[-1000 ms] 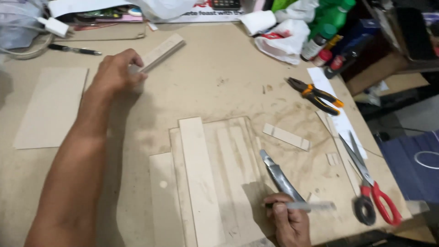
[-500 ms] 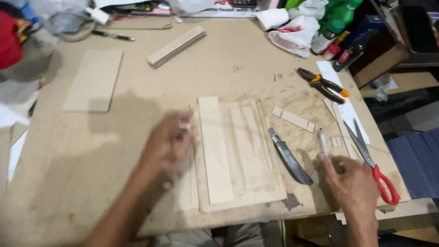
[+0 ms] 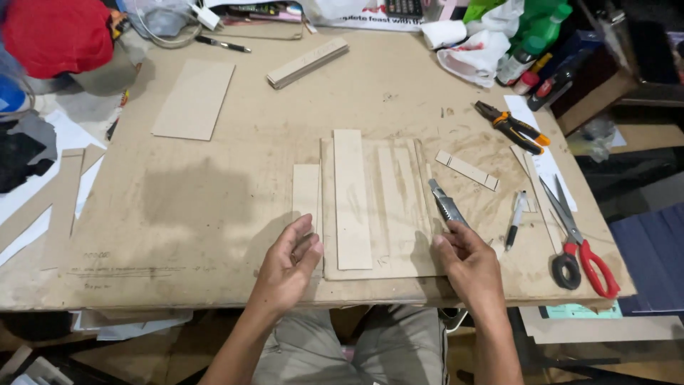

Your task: Measuring, marking, and cutting cardboard strips using a utility knife and a pen on a workbench.

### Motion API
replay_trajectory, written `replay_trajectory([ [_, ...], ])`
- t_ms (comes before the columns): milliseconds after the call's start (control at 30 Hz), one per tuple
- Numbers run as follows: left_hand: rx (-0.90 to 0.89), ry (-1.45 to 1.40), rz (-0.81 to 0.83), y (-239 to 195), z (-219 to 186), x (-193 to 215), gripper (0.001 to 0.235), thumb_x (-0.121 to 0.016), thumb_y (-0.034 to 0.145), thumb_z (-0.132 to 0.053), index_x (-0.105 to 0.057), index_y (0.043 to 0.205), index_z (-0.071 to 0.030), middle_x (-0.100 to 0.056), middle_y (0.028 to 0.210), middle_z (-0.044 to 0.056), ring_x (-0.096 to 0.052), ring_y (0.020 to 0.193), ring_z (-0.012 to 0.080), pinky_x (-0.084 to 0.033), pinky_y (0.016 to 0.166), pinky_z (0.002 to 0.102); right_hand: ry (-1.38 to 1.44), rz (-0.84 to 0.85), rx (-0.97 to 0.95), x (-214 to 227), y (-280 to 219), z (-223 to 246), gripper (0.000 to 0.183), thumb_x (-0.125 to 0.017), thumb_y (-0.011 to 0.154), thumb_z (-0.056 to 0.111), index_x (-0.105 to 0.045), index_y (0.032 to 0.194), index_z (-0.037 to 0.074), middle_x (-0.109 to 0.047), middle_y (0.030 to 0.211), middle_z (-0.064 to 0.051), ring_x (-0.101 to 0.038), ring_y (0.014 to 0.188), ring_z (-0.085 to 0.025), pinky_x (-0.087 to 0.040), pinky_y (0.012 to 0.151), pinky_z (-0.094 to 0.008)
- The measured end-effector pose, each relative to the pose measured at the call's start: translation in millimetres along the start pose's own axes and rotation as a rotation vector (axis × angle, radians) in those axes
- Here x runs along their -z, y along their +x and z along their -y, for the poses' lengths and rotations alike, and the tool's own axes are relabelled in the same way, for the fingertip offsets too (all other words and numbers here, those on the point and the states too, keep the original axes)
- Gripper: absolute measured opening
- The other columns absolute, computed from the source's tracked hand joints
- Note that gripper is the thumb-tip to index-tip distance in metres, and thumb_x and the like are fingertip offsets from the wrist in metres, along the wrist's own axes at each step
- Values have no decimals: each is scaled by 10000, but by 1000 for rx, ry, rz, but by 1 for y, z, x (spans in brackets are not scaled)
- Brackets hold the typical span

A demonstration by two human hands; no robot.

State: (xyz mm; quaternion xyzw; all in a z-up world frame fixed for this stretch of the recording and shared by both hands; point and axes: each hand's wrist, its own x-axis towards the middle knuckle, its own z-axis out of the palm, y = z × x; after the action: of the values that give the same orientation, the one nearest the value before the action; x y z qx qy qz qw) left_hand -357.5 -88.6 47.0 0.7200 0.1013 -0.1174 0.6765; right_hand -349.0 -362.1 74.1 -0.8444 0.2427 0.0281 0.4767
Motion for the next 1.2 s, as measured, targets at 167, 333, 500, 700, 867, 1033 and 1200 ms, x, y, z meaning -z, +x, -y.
replay_trajectory([
  [167, -42, -79, 59, -17, -20, -2, 634, -510, 1007, -150, -291, 1587, -20, -244, 1617, 351, -281, 1493, 501, -308, 1189, 620, 3, -73, 106, -8, -5, -6, 531, -736, 896, 263, -666, 1370, 33, -753, 1182, -203, -719, 1100, -337, -532, 962, -497],
  [333, -52, -123, 84, -27, -25, -5, 615, -493, 1011, -105, -295, 1584, -1, -230, 1608, 376, -224, 1492, 534, -295, 1185, 635, 4, -101, 128, -14, -9, -6, 530, -735, 893, 264, -665, 1372, 51, -746, 1195, -210, -713, 1105, -343, -538, 952, -484],
  [500, -84, -173, 33, -24, -21, -5, 671, -544, 973, -63, -276, 1584, 5, -222, 1590, 399, -266, 1469, 557, -342, 1164, 634, 202, -101, 126, -18, -3, -18, 543, -751, 863, 112, -637, 1379, -14, -715, 1134, -241, -681, 1010, -291, -560, 892, -432],
  [700, 6, -217, -151, -14, -26, 5, 757, -647, 894, -51, -326, 1579, -62, -394, 1529, 261, -509, 1323, 387, -495, 1078, 469, 580, -8, 40, -19, 2, -25, 606, -756, 789, -99, -621, 1374, -11, -664, 996, -100, -661, 884, -167, -583, 853, -291],
  [867, 133, -271, -199, -9, -12, 22, 801, -726, 810, -164, -423, 1549, -113, -586, 1476, 126, -609, 1339, 257, -517, 1135, 330, 708, 83, -8, -42, -5, -40, 517, -719, 809, -145, -677, 1292, 36, -723, 1023, -108, -678, 956, -194, -563, 978, -308],
  [1033, 446, 364, -351, -23, 3, 60, 1011, -636, 747, -561, -280, 1613, -177, -254, 1690, 43, -245, 1552, 251, -182, 1263, 479, 687, 274, 245, -75, -35, -47, 536, -838, 783, 25, -699, 1299, 65, -740, 1034, -57, -676, 786, -85, -570, 829, -244],
  [1200, 82, 719, -485, 13, 102, 148, 790, -773, 770, -527, -636, 1402, -74, -616, 1315, 277, -534, 1225, 479, -358, 1055, 578, 249, 580, 516, 11, -76, -54, 228, -719, 947, 272, -748, 1120, 126, -765, 1014, 2, -691, 923, -103, -541, 817, -258],
])
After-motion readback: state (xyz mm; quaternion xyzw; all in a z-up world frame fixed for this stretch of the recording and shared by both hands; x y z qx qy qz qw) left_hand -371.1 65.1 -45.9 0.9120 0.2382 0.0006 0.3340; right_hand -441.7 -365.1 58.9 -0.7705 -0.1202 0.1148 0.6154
